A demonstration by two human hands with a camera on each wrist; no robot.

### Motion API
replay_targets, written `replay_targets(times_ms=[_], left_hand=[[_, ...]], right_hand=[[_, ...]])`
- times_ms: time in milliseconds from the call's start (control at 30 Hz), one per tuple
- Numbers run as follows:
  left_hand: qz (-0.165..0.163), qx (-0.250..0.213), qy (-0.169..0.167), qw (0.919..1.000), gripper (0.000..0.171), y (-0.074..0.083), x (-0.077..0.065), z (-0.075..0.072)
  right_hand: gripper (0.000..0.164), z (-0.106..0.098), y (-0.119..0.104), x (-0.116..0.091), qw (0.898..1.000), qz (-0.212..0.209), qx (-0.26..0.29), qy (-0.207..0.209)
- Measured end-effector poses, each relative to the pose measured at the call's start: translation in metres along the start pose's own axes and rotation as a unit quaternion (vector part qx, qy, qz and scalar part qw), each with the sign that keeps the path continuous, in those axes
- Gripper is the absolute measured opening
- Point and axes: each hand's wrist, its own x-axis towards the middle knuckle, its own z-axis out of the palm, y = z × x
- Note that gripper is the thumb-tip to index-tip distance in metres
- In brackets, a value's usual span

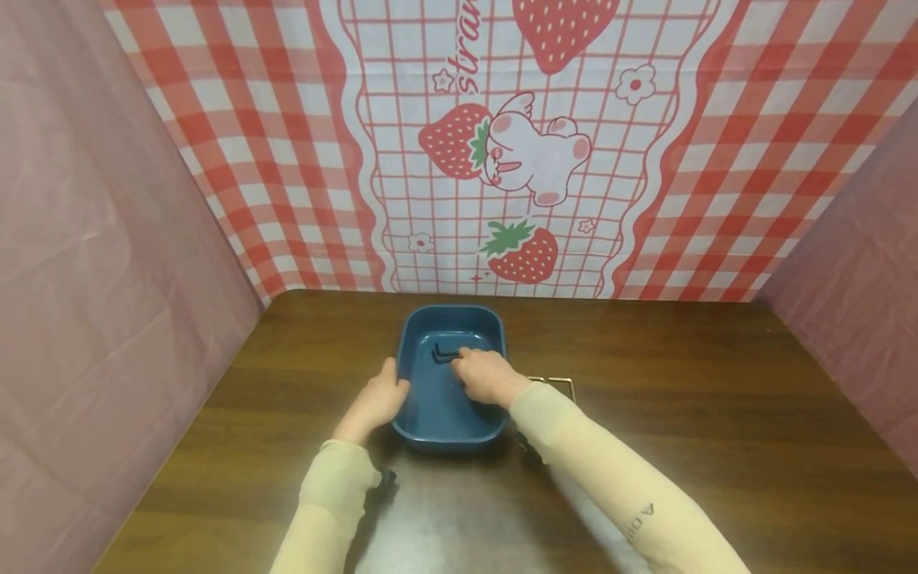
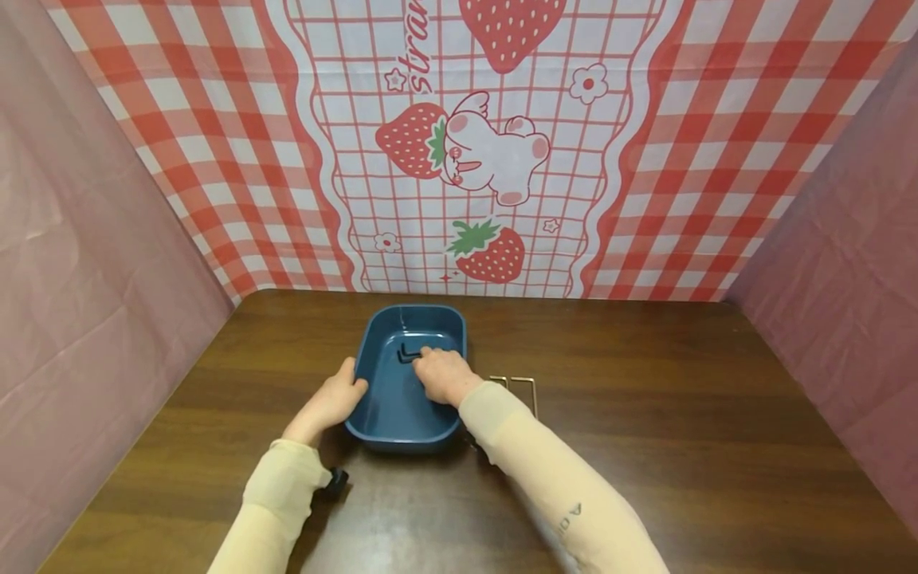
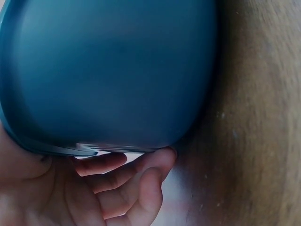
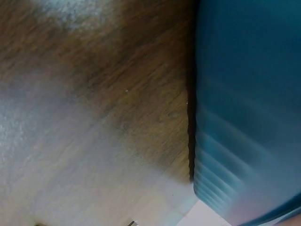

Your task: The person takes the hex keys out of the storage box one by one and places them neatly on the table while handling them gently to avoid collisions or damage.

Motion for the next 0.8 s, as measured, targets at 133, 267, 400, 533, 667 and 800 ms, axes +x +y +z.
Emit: replay_targets(times_ms=[133, 267, 400, 533, 667, 800], left_hand=[[0.000, -0.002, 0.001, 1.0000, 0.057, -0.0003, 0.0001, 0.0006], [-0.003, -0.004, 0.000, 1.0000, 0.056, -0.0006, 0.0007, 0.0010], [-0.003, -0.002, 0.002, 1.0000, 0.055, -0.0003, 0.0013, 0.0006], [-0.003, -0.003, 0.001, 1.0000, 0.056, 0.0002, 0.0009, 0.0003], [-0.003, -0.005, -0.003, 1.0000, 0.058, 0.0005, -0.0005, 0.0001], [-0.003, -0.005, -0.001, 1.0000, 0.058, 0.0003, -0.0016, 0.0007]], right_hand=[[0.004, -0.0011, 0.0002, 0.0000, 1.000, -0.001, 0.000, -0.009], [0.004, 0.0002, 0.0007, 0.0004, 1.000, -0.001, -0.001, -0.012], [0.006, 0.0006, 0.0010, 0.0008, 1.000, -0.003, -0.009, -0.013], [0.006, -0.0005, 0.0004, 0.0002, 1.000, -0.003, -0.009, -0.018], [0.007, -0.0023, -0.0005, -0.0010, 1.000, -0.003, -0.004, -0.022], [0.010, -0.0027, -0.0007, -0.0023, 1.000, -0.006, 0.000, -0.014]])
